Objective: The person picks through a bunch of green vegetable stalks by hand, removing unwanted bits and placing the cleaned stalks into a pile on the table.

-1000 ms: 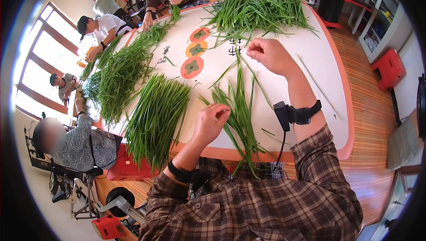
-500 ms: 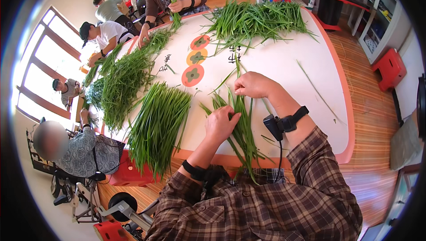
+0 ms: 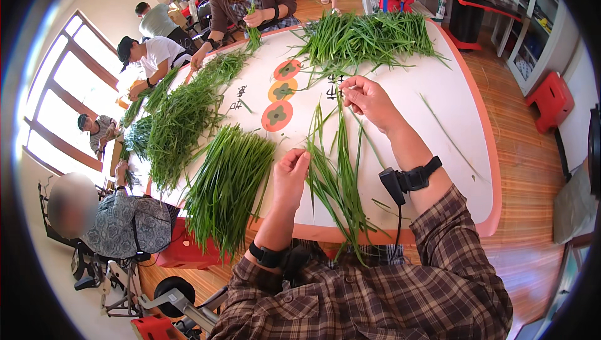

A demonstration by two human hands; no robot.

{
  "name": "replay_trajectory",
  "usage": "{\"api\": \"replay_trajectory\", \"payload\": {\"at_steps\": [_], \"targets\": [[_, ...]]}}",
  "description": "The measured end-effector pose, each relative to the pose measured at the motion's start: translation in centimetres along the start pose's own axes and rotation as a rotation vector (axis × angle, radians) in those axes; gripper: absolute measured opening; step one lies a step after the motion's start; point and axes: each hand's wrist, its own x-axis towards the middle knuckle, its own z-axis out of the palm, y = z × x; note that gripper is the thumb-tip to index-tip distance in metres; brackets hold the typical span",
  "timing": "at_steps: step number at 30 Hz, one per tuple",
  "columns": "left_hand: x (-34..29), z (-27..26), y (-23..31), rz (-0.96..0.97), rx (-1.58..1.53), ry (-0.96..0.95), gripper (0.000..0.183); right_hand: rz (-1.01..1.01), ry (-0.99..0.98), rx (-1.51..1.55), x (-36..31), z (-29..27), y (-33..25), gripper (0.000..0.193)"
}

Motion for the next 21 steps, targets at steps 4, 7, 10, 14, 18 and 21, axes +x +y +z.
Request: {"api": "replay_trajectory", "payload": {"at_steps": [4, 7, 10, 14, 18, 21], "targets": [[-0.1, -0.7, -0.2, -0.006, -0.103, -0.044, 0.013, 0.05, -0.142, 0.101, -0.4, 0.6, -0.8, 0.024], [-0.6, 0.0, 0.3, 0.035, -0.074, -0.062, 0.013, 0.065, -0.182, 0.034, -1.0, 2.0, -1.5, 0.027], [-0.8, 0.3, 0.4, 0.085, 0.064, -0.113, 0.013, 0.03, -0.224, -0.052, -0.9, 2.0, -1.7, 0.02], [-0.7, 0.8, 0.8, 0.186, 0.13, -0.092, 0.017, 0.026, -0.202, 0.003, -1.3, 2.7, -2.3, 0.022], [-0.2, 2.4, 2.7, 0.204, -0.007, -0.123, 0.022, 0.047, -0.266, -0.056, -1.8, 3.5, -2.9, 0.027], [0.3, 1.9, 2.6, 0.076, -0.009, -0.214, 0.018, -0.007, -0.207, -0.156, -1.7, 3.4, -2.8, 0.027]]}}
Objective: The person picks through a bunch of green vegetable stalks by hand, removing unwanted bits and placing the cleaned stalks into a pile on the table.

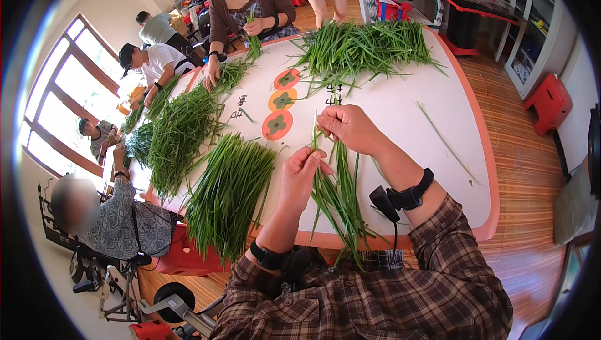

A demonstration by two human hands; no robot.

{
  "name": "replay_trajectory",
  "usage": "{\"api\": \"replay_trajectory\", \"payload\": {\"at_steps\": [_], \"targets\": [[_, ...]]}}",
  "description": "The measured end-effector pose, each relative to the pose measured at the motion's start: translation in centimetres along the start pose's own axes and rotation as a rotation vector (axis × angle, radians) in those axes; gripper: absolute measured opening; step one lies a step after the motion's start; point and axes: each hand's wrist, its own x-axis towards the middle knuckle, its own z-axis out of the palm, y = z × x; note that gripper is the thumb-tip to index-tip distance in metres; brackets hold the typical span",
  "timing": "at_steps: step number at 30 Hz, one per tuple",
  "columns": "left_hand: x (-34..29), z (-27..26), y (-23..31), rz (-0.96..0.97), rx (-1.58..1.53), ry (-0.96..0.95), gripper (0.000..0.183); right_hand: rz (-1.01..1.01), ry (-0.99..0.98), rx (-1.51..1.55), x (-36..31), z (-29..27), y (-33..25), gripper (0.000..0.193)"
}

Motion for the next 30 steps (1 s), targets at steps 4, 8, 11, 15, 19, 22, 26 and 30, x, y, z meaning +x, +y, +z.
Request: {"api": "replay_trajectory", "payload": {"at_steps": [4, 8, 11, 15, 19, 22, 26, 30], "targets": [[-0.4, -0.6, -0.1, -0.015, 0.012, 0.018, 0.018, -0.07, 0.173, -0.049, 0.3, -0.7, 0.2, 0.021], [-0.5, -0.6, 0.1, -0.009, 0.004, 0.041, 0.018, -0.056, 0.101, 0.081, 0.0, -0.6, -0.1, 0.017], [-0.8, -0.6, 0.1, -0.005, -0.011, 0.047, 0.019, 0.003, -0.01, 0.125, -0.1, 0.1, -0.4, 0.015], [-1.0, -0.3, 0.4, -0.01, -0.007, 0.02, 0.02, 0.048, -0.144, 0.187, -0.2, 0.4, 0.0, 0.014], [-1.1, -0.5, 0.3, 0.027, -0.007, 0.0, 0.02, 0.015, -0.158, 0.213, -0.2, 0.3, -0.2, 0.014], [-1.2, -0.7, 0.3, -0.004, -0.069, -0.005, 0.019, -0.004, -0.094, 0.279, -0.1, -0.1, -0.1, 0.015], [-1.4, -0.6, 0.4, 0.02, -0.071, -0.02, 0.02, -0.005, -0.072, 0.303, 0.0, -0.8, 0.0, 0.016], [-1.4, -0.8, 0.2, 0.013, -0.065, -0.022, 0.02, -0.016, 0.045, 0.335, 0.2, -1.4, 0.2, 0.013]]}}
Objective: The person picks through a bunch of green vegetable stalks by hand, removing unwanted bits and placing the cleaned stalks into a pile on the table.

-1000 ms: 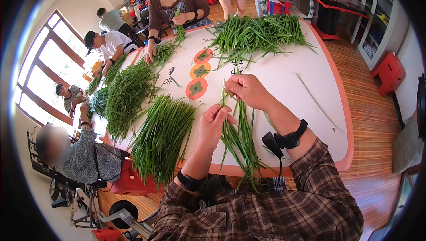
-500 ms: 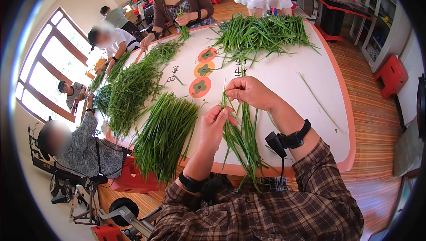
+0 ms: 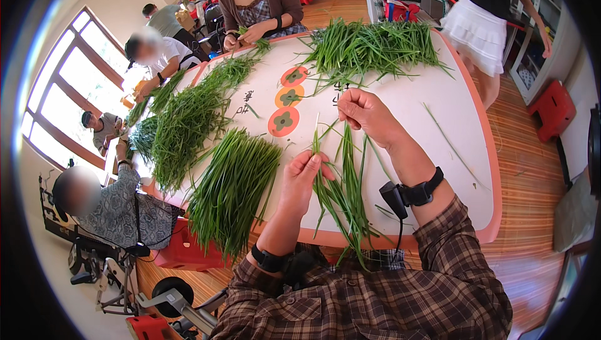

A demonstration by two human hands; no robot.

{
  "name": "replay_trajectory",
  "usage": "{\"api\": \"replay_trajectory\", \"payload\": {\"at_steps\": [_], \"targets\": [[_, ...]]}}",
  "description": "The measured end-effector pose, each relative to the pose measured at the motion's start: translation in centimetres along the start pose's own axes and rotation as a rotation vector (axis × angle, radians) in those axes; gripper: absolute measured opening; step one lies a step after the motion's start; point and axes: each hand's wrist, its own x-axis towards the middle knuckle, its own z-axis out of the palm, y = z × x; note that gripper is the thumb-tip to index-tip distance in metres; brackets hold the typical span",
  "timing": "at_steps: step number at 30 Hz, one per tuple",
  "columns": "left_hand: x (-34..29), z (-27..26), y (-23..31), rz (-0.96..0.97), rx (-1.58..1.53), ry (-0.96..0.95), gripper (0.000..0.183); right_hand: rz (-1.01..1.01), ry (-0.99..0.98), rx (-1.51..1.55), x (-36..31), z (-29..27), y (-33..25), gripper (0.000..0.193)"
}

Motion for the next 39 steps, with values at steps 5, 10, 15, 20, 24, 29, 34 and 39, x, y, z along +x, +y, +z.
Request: {"api": "replay_trajectory", "payload": {"at_steps": [5, 10, 15, 20, 24, 29, 34, 39], "targets": [[-0.1, 0.0, 0.1, -0.005, -0.002, 0.004, 0.02, 0.006, 0.076, 0.018, -0.2, 0.7, -0.6, 0.015], [-0.1, -0.2, -0.5, 0.056, 0.139, 0.038, 0.02, 0.07, -0.146, -0.136, -0.7, 1.7, -0.7, 0.021], [-0.2, -0.4, -0.3, 0.026, 0.214, -0.003, 0.019, -0.09, 0.011, -0.312, -0.3, 0.4, -0.5, 0.022], [-0.6, -0.9, -0.4, 0.026, 0.076, -0.02, 0.02, -0.148, 0.163, -0.483, -0.3, -2.7, -1.8, 0.012], [-0.8, -0.6, 0.1, -0.012, -0.008, -0.028, 0.02, -0.116, 0.123, -0.266, -1.1, -2.0, -3.7, 0.013], [-1.2, 0.0, 0.8, -0.062, -0.039, -0.103, 0.02, -0.058, -0.174, -0.273, -1.3, 1.3, -2.5, 0.02], [-1.1, -0.4, 0.4, -0.008, -0.034, -0.151, 0.021, -0.089, -0.145, -0.295, -1.5, 2.3, -2.1, 0.019], [-3.0, -3.0, 1.3, 0.032, 0.01, -0.053, 0.019, -0.179, 0.107, -0.103, -1.3, 0.0, -3.7, 0.015]]}}
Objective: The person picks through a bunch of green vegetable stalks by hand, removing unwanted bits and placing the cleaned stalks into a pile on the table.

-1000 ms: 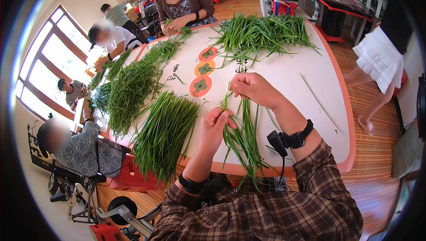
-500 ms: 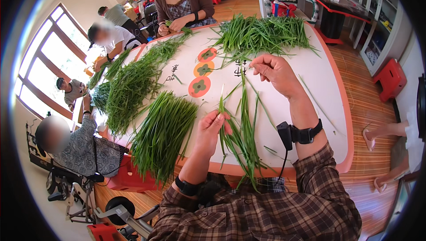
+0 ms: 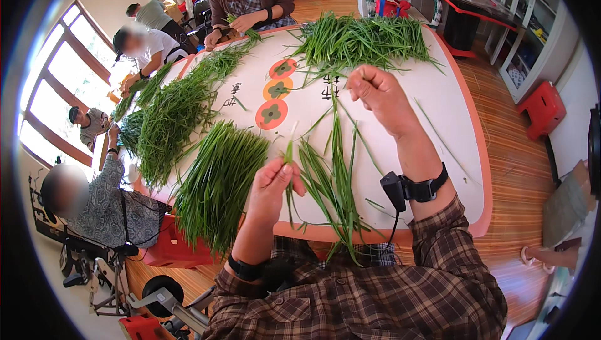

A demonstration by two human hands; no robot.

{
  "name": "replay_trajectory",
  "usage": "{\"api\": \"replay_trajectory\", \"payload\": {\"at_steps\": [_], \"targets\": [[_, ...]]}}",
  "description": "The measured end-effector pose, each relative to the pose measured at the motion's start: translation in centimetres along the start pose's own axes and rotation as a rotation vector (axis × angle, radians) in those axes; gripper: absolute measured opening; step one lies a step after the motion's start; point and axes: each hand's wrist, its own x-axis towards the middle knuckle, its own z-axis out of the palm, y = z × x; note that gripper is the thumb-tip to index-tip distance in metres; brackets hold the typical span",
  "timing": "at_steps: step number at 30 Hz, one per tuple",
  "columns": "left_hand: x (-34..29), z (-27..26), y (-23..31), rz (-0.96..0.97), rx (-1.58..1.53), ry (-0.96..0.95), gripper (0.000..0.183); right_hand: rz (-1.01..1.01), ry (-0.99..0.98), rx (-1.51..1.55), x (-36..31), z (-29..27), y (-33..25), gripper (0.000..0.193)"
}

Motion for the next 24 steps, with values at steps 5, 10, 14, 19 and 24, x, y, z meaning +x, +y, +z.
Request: {"api": "replay_trajectory", "payload": {"at_steps": [5, 10, 14, 19, 24], "targets": [[-1.1, -2.4, 2.2, 0.179, 0.246, 0.317, 0.015, -0.126, 0.066, -0.471, -0.6, -4.0, -1.7, 0.016], [-2.4, -2.8, 4.1, 0.28, 0.421, 0.424, 0.016, 0.06, 0.152, -1.146, -1.1, -7.4, 0.3, 0.022], [-2.3, -2.8, 2.9, 0.19, -0.125, 0.253, 0.015, -0.102, 0.056, -1.146, -0.6, -7.3, 3.2, 0.027], [-1.3, -1.7, 2.0, -0.016, -0.545, 0.166, 0.011, 0.279, -0.266, -1.046, 0.4, -3.3, 7.0, 0.023], [-0.1, -0.4, 2.1, -0.118, -0.595, 0.173, 0.017, 0.451, -0.221, -1.262, 1.0, -0.7, 9.6, 0.033]]}}
